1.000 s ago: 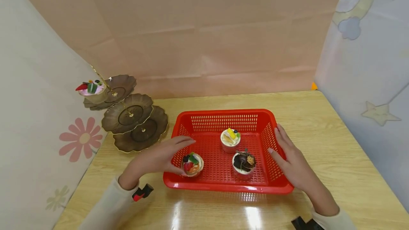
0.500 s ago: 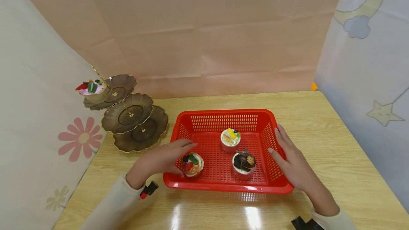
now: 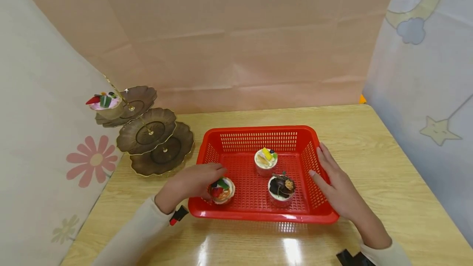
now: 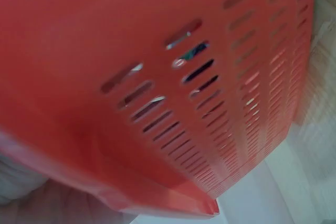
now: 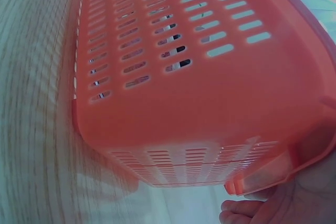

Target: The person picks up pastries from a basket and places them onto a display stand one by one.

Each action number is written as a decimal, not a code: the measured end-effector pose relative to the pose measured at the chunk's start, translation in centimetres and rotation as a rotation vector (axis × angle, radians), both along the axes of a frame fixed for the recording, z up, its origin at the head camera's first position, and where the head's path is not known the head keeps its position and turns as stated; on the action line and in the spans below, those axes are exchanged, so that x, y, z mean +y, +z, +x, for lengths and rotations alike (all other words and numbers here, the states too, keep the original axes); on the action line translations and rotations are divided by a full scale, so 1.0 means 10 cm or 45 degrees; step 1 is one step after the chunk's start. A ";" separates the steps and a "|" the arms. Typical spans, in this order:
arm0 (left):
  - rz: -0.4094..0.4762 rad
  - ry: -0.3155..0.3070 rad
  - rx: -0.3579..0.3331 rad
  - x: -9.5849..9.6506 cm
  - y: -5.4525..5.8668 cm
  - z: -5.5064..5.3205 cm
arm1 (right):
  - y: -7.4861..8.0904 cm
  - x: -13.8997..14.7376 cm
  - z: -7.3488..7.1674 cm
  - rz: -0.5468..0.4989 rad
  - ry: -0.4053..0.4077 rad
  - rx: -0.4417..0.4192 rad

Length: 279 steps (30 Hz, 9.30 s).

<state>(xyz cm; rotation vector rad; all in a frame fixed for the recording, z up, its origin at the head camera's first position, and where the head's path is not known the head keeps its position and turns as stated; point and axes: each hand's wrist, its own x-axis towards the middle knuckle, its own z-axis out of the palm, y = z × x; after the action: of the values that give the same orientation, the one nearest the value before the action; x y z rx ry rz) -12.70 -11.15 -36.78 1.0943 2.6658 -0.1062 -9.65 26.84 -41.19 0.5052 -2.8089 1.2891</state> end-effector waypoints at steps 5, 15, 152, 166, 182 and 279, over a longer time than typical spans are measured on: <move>-0.032 0.007 -0.039 0.02 -0.03 -0.01 | 0.00 -0.01 -0.01 0.004 0.002 -0.008; -0.022 0.054 -0.076 0.05 -0.08 -0.05 | -0.01 -0.02 0.01 0.003 -0.016 0.000; 0.397 0.479 0.421 -1.32 1.56 -0.04 | 0.04 -0.02 0.03 0.014 -0.013 0.051; 0.361 0.700 0.534 -1.51 1.75 -0.15 | 0.05 -0.03 0.04 0.023 -0.010 0.036; 0.329 0.951 0.640 -1.51 1.66 -0.24 | 0.03 -0.02 0.04 0.012 -0.007 0.046; 0.353 0.727 1.093 -1.01 1.14 0.24 | 0.05 -0.04 0.03 0.019 -0.019 0.055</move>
<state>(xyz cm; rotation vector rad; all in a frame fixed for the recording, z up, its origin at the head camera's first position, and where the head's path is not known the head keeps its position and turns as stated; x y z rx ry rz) -10.30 -21.30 -25.42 0.3022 3.7457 -0.1153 -9.36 26.48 -40.71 0.5054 -2.7839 1.2396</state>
